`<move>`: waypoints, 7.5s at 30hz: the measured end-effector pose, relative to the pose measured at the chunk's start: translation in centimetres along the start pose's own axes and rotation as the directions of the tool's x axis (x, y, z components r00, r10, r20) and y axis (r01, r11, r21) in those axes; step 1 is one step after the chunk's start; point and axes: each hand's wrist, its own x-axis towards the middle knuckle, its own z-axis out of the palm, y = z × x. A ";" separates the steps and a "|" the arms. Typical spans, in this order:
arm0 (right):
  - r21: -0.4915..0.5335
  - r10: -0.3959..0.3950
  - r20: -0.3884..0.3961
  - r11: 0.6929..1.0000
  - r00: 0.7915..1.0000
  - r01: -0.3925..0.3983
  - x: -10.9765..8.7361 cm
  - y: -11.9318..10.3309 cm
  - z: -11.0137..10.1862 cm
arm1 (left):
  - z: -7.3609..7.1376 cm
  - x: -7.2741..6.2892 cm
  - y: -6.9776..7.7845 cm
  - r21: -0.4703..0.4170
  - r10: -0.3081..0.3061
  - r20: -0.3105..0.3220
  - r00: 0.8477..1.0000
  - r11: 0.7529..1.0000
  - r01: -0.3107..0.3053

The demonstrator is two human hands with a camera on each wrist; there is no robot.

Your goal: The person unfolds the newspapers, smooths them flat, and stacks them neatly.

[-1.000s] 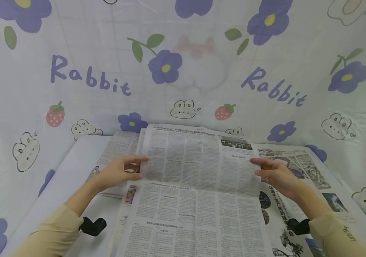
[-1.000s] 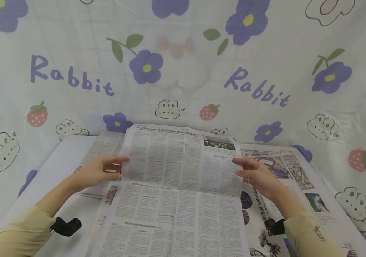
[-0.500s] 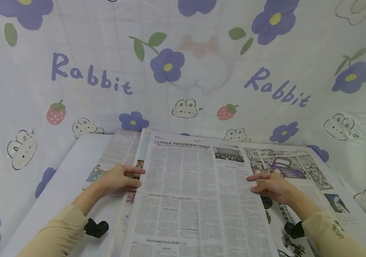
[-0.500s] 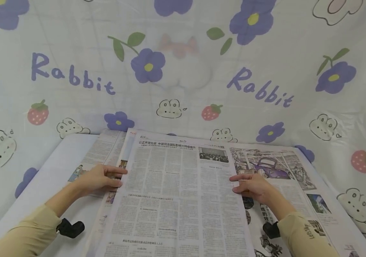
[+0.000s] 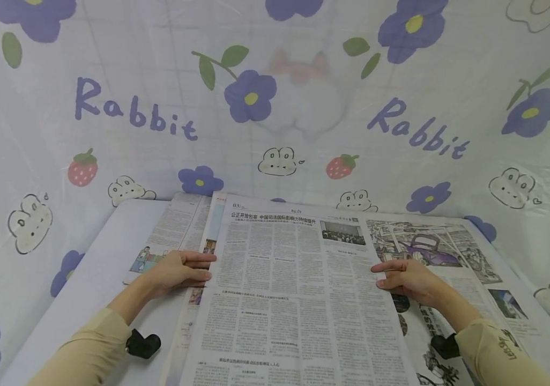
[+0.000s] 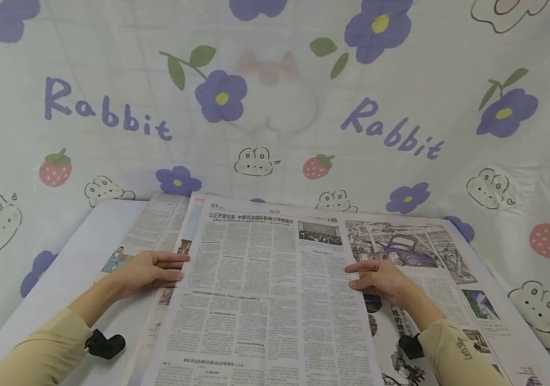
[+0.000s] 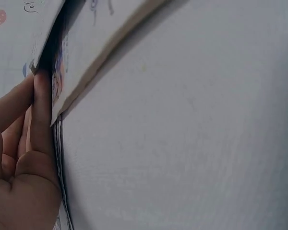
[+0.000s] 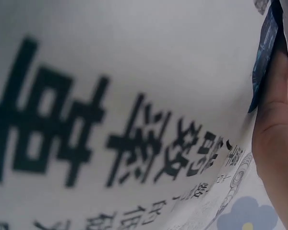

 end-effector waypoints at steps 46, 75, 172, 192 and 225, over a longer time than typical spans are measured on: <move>0.080 0.193 0.084 0.976 0.977 -0.200 -9.9 0.7 3.3 | 4.3 -1.4 2.4 0.495 0.212 -0.273 0.939 0.867 -0.052; 0.229 0.095 -0.123 0.971 0.988 -0.065 -11.2 1.0 6.7 | 32.9 3.0 4.2 0.124 0.132 -0.020 0.991 0.984 -0.129; -0.200 0.121 -0.461 0.951 0.879 -0.236 -9.7 2.2 8.5 | 31.0 3.2 3.0 0.242 0.239 0.095 0.966 0.936 -0.255; -0.255 0.125 -0.474 0.928 0.872 -0.272 -9.9 2.7 6.8 | 30.5 2.4 5.3 0.099 0.252 0.022 0.967 0.962 -0.253; -0.225 0.153 -0.470 0.931 0.869 -0.286 -10.1 3.1 6.2 | 21.0 -2.5 7.5 -0.256 0.299 -0.059 0.952 0.917 -0.304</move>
